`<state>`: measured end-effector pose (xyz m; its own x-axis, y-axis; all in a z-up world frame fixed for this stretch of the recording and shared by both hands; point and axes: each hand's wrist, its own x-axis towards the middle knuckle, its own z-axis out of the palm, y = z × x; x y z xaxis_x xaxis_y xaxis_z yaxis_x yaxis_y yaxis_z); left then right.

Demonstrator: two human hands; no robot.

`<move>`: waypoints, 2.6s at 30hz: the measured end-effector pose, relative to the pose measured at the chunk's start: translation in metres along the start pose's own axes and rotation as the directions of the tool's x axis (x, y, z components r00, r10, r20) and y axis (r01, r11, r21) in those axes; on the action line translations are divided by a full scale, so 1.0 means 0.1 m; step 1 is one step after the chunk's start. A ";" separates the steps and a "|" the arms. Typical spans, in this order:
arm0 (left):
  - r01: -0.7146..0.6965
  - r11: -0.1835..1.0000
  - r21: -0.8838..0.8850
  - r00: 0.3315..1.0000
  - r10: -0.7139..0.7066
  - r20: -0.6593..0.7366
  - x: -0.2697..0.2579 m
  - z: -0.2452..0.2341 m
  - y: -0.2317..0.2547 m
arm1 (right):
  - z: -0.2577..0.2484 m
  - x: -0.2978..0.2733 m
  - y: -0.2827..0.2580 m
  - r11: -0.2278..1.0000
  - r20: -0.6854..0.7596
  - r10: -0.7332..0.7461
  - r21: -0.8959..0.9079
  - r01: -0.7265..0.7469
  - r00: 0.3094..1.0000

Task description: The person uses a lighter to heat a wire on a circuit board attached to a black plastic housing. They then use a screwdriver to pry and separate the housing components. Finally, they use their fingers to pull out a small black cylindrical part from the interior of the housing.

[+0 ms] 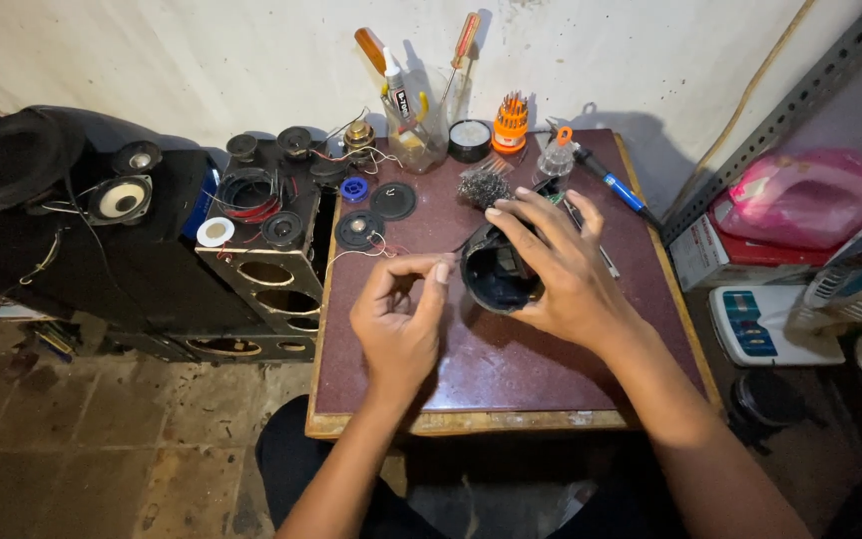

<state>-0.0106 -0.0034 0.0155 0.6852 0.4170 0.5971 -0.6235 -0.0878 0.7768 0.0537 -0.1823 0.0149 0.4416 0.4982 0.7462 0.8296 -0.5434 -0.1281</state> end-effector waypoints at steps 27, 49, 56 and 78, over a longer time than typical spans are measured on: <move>-0.503 0.708 0.495 0.860 0.358 0.362 0.27 -0.11 -0.08 | 0.08 0.03 0.04 0.996 -0.004 -0.079 -0.046 0.079 0.997; 0.052 0.966 0.253 0.975 -0.103 0.195 0.38 -0.20 -0.21 | 0.00 0.08 -0.05 0.994 0.022 -0.101 -0.040 0.102 0.995; 0.888 0.454 0.073 0.429 -0.876 0.221 0.48 0.12 0.13 | 0.10 0.10 -0.15 0.985 -0.127 -0.107 0.120 0.122 0.986; 0.950 0.270 -0.156 0.312 -0.832 0.459 0.52 0.36 -0.15 | 0.27 -0.04 0.02 0.996 -0.185 -0.054 0.058 0.066 0.981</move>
<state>0.0482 -0.0124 0.0420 0.9052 -0.2121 -0.3682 0.4238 0.5134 0.7462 0.0626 -0.1675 -0.0060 0.3251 0.3939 0.8598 0.8753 -0.4694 -0.1160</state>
